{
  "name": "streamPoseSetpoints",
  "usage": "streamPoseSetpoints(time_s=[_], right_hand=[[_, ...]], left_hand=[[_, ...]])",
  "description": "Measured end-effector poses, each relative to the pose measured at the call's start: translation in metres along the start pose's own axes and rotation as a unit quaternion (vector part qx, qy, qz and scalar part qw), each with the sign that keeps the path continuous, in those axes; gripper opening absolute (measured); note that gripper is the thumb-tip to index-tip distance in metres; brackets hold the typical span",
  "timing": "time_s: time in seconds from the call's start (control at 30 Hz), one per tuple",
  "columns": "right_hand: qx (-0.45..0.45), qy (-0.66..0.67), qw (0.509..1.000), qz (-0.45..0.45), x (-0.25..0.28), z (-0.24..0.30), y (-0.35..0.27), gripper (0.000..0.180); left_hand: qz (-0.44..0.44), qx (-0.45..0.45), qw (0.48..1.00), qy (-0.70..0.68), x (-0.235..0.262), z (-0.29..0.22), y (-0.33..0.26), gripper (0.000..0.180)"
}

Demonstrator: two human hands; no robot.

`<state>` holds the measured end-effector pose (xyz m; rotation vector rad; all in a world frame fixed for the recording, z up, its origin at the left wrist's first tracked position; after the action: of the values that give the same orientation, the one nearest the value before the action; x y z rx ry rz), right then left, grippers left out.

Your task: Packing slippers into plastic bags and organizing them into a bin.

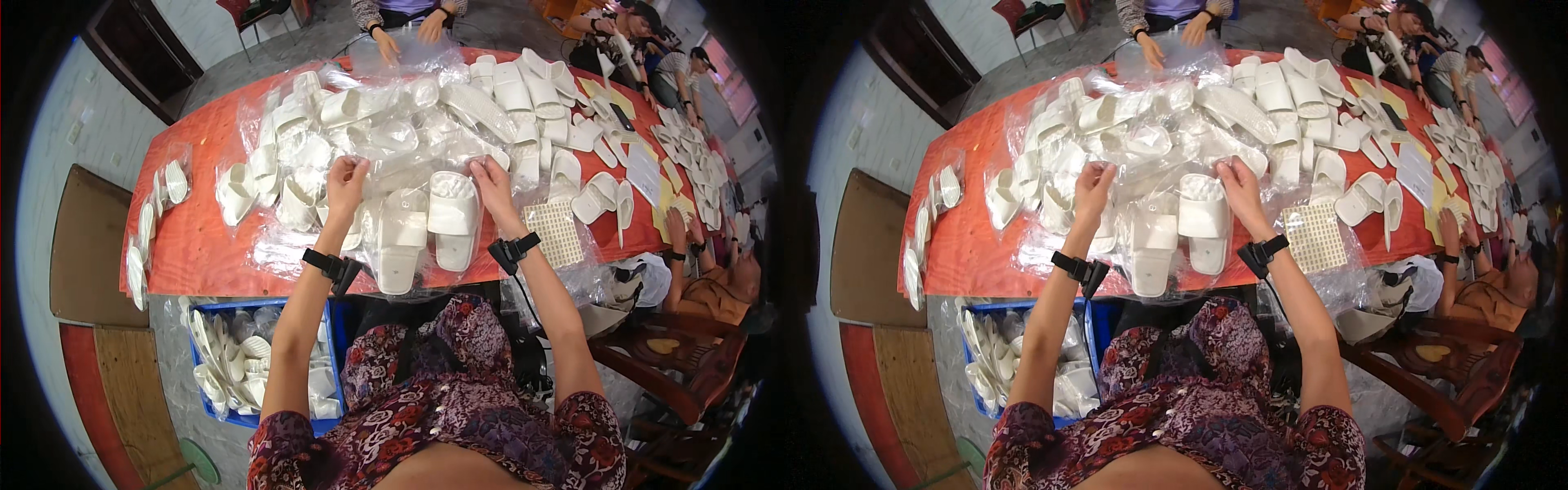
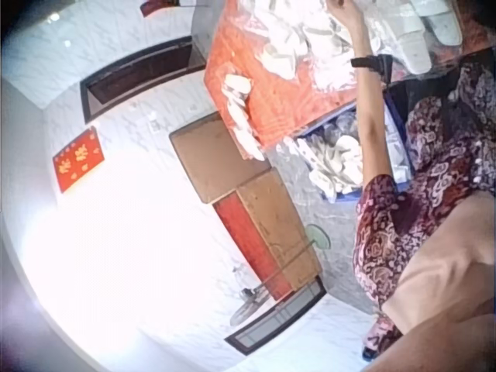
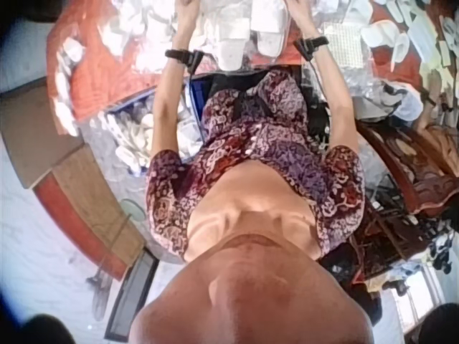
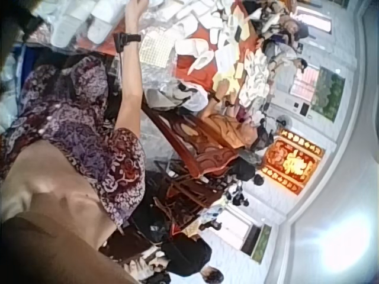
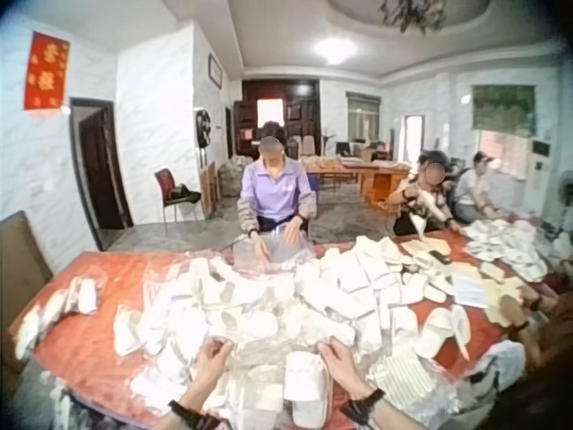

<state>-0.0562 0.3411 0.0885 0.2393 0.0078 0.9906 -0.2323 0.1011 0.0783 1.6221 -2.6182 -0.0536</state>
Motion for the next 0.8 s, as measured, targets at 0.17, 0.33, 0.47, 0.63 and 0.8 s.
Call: streamPoseSetpoints(time_s=[0.17,0.33,0.47,0.63,0.8], right_hand=[[0.019,0.073,0.995,-0.06,0.017,0.022,0.017,0.019],[0.074,0.046,0.995,-0.05,0.02,0.054,0.03,0.02],[0.114,0.083,0.987,-0.07,0.026,0.092,0.027,0.017],[0.212,0.053,0.963,-0.16,0.042,0.171,-0.009,0.016],[0.348,-0.16,0.896,-0.223,0.049,0.233,-0.053,0.017]], left_hand=[[-0.091,-0.171,0.979,-0.069,0.017,-0.065,-0.003,0.01],[-0.113,-0.221,0.963,-0.107,0.019,-0.108,-0.008,0.01],[-0.12,-0.282,0.945,-0.117,0.022,-0.148,-0.025,0.008],[-0.154,-0.391,0.902,-0.102,0.025,-0.212,-0.07,0.006],[-0.157,-0.521,0.835,-0.079,0.034,-0.251,-0.124,0.008]])
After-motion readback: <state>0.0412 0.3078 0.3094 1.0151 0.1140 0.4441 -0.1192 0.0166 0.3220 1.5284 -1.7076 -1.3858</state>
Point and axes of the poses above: each hand's wrist, its own y-axis towards the middle knuckle, its own x-axis out of the back of the hand, z = x × y, the point moved 9 cm from there along y, towards the middle knuckle, and after that the axes turned 2 degrees about z, right-handed, at the moved point
